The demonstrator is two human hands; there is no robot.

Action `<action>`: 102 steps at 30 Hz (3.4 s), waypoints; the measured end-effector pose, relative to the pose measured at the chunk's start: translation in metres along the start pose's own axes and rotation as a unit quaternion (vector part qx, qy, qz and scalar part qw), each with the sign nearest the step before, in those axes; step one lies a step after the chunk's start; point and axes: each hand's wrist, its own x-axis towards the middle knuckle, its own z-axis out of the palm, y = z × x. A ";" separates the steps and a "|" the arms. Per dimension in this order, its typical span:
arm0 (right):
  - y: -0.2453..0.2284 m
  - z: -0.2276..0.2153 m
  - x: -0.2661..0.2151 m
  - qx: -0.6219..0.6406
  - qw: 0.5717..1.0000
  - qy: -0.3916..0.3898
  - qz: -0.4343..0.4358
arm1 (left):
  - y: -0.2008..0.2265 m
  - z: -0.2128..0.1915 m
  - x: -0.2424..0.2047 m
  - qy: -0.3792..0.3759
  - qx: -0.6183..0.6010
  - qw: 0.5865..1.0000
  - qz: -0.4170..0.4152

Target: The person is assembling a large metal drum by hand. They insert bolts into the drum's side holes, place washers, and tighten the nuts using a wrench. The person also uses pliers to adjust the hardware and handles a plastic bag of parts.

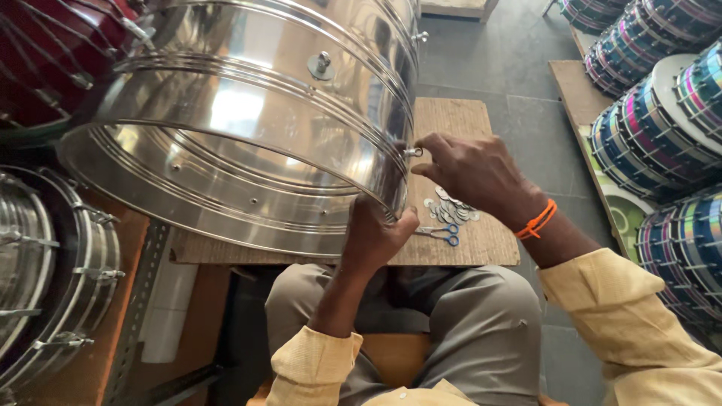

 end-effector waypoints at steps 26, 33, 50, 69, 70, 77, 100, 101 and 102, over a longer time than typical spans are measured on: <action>0.027 0.017 0.007 0.030 0.986 -0.111 0.120 | 0.000 -0.003 0.001 0.009 -0.027 0.997 0.067; 0.012 0.012 0.008 0.065 0.976 -0.125 0.165 | 0.005 -0.002 -0.001 0.003 -0.089 0.995 0.039; 0.015 -0.013 0.032 -0.303 0.921 -0.163 -0.185 | -0.017 -0.003 -0.005 -0.010 -0.040 0.994 0.102; 0.006 -0.009 -0.011 0.217 0.946 -0.010 0.240 | -0.022 -0.001 -0.029 0.024 0.062 0.996 0.058; 0.013 -0.011 -0.025 0.221 0.944 0.009 0.246 | -0.030 0.001 -0.034 0.003 0.105 0.994 0.036; 0.055 0.103 -0.138 0.250 0.914 -0.036 0.318 | -0.080 0.032 -0.042 -0.051 0.302 0.948 -0.083; 0.113 0.091 -0.203 0.203 0.799 0.036 0.564 | 0.025 -0.043 0.029 0.110 -0.101 0.986 -0.073; 0.111 0.093 -0.203 0.200 0.800 0.032 0.565 | 0.025 -0.042 0.029 0.115 -0.095 0.984 -0.093; 0.110 0.094 -0.203 0.198 0.800 0.028 0.566 | 0.023 -0.039 0.023 0.111 -0.055 0.988 -0.090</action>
